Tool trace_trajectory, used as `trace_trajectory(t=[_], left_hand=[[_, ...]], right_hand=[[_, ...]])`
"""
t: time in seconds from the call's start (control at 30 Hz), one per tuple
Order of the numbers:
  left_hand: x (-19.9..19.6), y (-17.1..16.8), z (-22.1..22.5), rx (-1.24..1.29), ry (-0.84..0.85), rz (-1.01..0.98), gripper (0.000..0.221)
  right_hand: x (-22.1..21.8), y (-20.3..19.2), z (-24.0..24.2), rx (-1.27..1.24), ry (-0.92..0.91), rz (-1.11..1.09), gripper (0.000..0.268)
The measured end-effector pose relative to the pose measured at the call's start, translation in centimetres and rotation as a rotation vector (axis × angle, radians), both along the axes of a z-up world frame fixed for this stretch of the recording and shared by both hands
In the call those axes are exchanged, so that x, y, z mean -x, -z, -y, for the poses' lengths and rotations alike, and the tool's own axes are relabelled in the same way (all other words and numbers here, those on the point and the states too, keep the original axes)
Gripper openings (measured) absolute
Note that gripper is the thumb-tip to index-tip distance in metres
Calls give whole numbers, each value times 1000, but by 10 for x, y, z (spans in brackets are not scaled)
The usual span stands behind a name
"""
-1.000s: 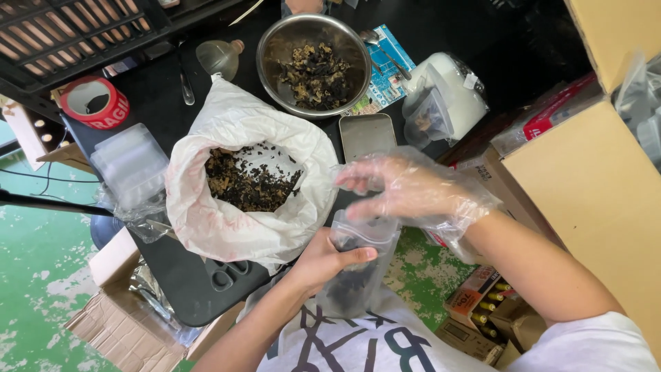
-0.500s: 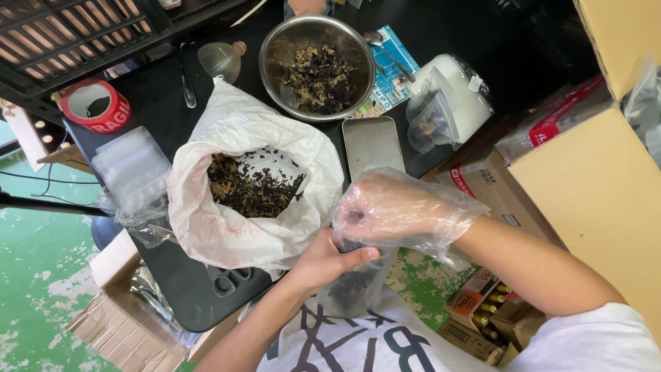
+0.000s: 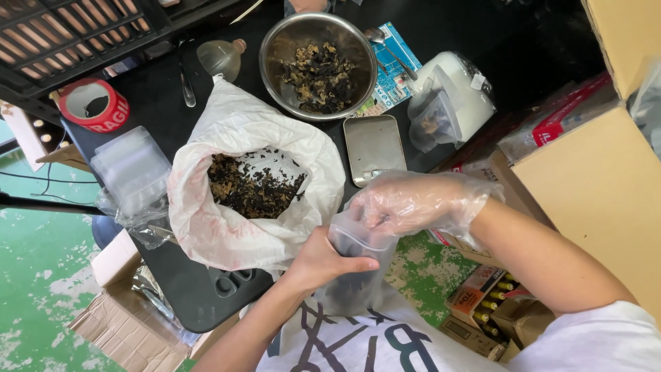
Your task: Bagging and weighing portions of dried food into small plastic pouches.
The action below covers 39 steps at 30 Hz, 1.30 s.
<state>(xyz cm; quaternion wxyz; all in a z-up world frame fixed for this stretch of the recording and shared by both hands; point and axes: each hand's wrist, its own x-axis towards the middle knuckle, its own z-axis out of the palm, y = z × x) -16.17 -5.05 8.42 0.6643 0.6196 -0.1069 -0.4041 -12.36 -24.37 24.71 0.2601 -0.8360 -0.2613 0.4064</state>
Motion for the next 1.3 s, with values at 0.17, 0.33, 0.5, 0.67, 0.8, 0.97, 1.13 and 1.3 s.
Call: trace_trajectory(t=[0.17, 0.33, 0.5, 0.67, 0.8, 0.97, 1.13, 1.3], left_hand=[[-5, -15, 5, -50, 0, -18, 44], [-6, -5, -1, 4, 25, -28, 44], [-4, 12, -5, 40, 68, -26, 44], [-5, -15, -1, 33, 82, 1, 48], [-3, -20, 1, 63, 62, -25, 43], [2, -3, -1, 87, 31, -86, 35], [-2, -22, -5, 80, 15, -50, 22], [-7, -28, -6, 145, -1, -17, 26]], right_hand=[[1, 10, 1, -35, 110, -105, 15], [-8, -9, 2, -108, 87, -107, 16], [-13, -12, 2, -65, 32, -108, 13], [1, 5, -25, 178, 71, 53, 11], [9, 2, -22, 132, 98, 121, 9], [-6, 13, -1, -64, 75, -52, 9], [-8, -10, -9, -113, 283, -95, 17], [-3, -26, -38, 169, 403, -147, 38]])
